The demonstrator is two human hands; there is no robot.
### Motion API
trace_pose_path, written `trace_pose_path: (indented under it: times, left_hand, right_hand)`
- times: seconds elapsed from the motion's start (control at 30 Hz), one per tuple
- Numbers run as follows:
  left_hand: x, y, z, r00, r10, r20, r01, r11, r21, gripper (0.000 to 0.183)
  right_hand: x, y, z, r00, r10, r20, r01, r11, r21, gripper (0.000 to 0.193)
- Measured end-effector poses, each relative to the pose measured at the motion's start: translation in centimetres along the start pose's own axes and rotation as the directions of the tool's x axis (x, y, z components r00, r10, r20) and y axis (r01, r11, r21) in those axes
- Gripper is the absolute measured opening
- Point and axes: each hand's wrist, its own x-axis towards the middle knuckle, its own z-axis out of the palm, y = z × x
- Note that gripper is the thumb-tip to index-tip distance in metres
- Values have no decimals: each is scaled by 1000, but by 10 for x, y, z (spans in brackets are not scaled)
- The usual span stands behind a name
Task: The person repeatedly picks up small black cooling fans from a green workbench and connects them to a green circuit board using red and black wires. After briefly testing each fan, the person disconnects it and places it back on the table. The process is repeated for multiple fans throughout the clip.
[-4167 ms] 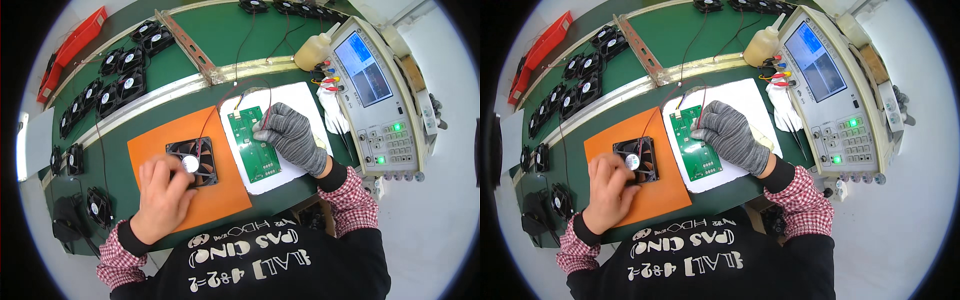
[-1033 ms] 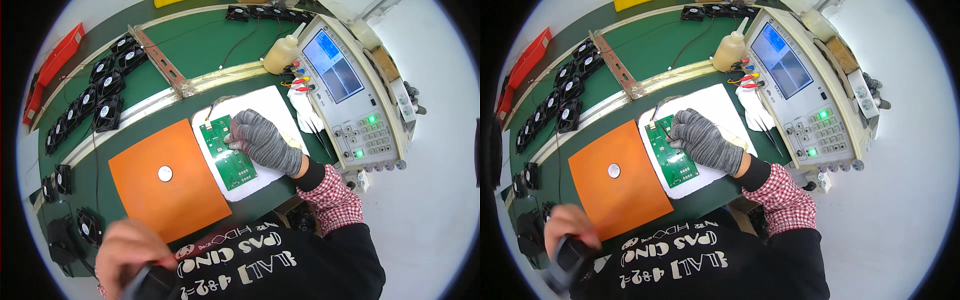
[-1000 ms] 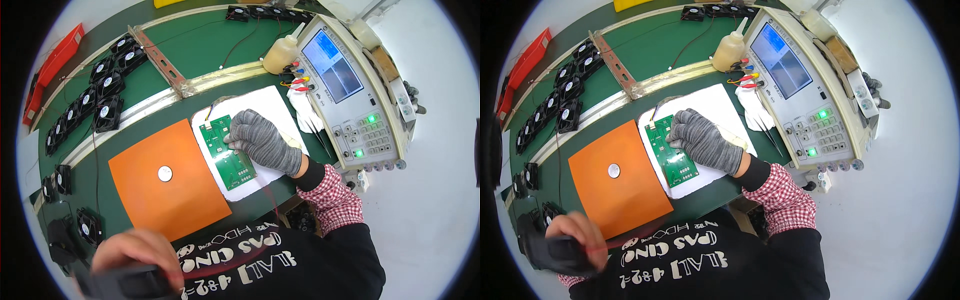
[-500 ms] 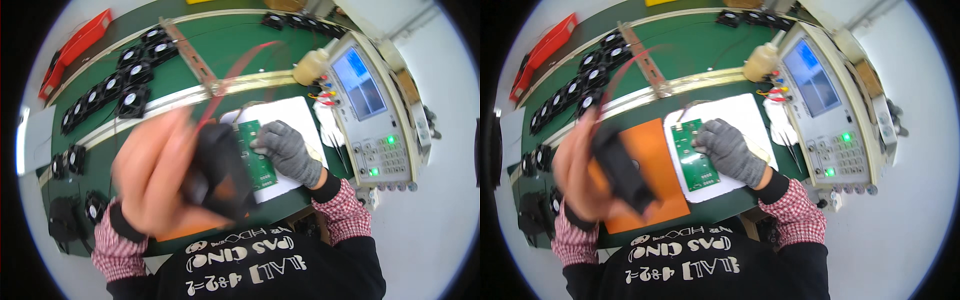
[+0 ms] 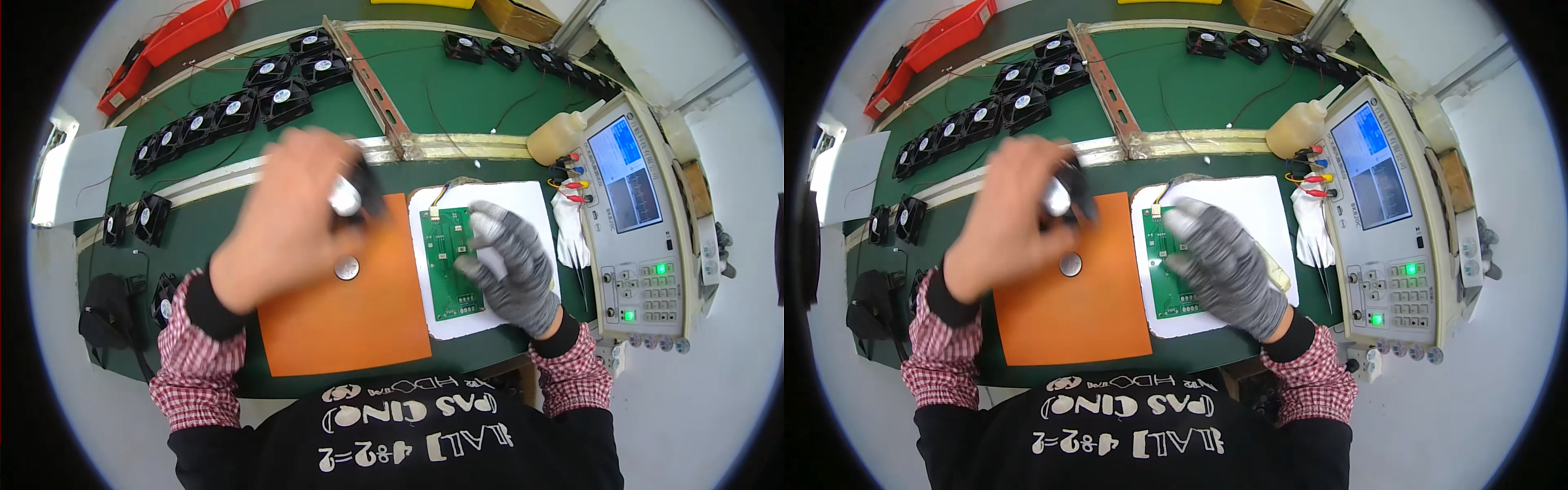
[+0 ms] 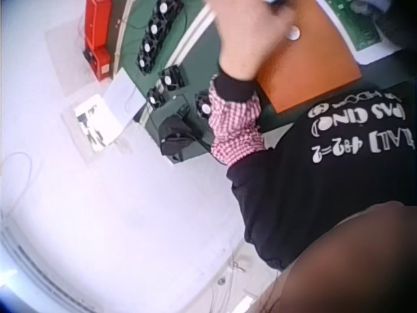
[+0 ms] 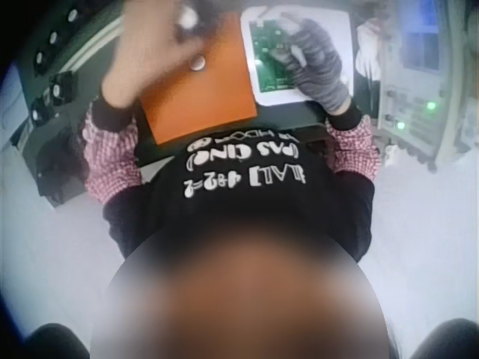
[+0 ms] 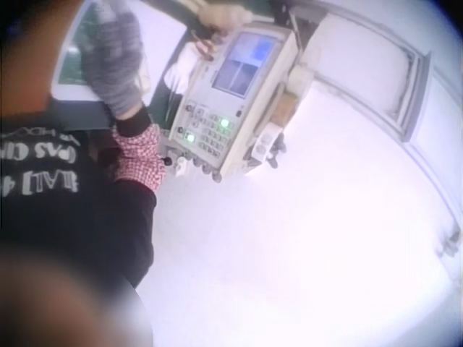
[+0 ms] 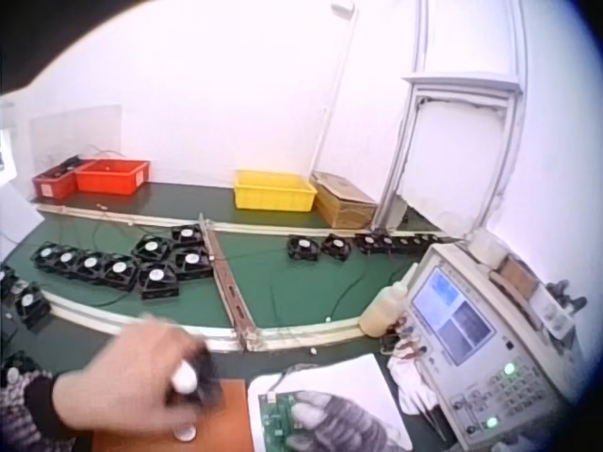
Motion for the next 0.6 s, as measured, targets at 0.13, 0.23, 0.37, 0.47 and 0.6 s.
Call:
trace_pose_path:
  times: [0.13, 0.23, 0.37, 0.47, 0.6]
  left_hand:
    - [-31, 62, -11, 835, 516, 193, -401, 809, -430, 54]
    - [-52, 52, -23, 884, 427, 190, -401, 902, -159, 46]
    - [-42, -10, -50, 933, 25, -360, 133, 904, 407, 70]
    - [-51, -12, -30, 875, -49, -482, 206, 938, 277, 72]
    - [-64, 13, 7, 987, -67, -148, 38, 981, -191, 86]
  right_hand:
    - [5, -33, 11, 972, -145, 187, 94, 961, 259, 70]
    - [-8, -8, 4, 952, -246, 180, 243, 969, 40, 57]
    - [1, 10, -24, 990, 51, 132, 14, 893, -451, 26]
    - [-3, 17, -15, 981, 155, 117, -114, 947, -300, 20]
    - [-5, 23, 8, 902, 410, 131, -430, 879, 205, 14]
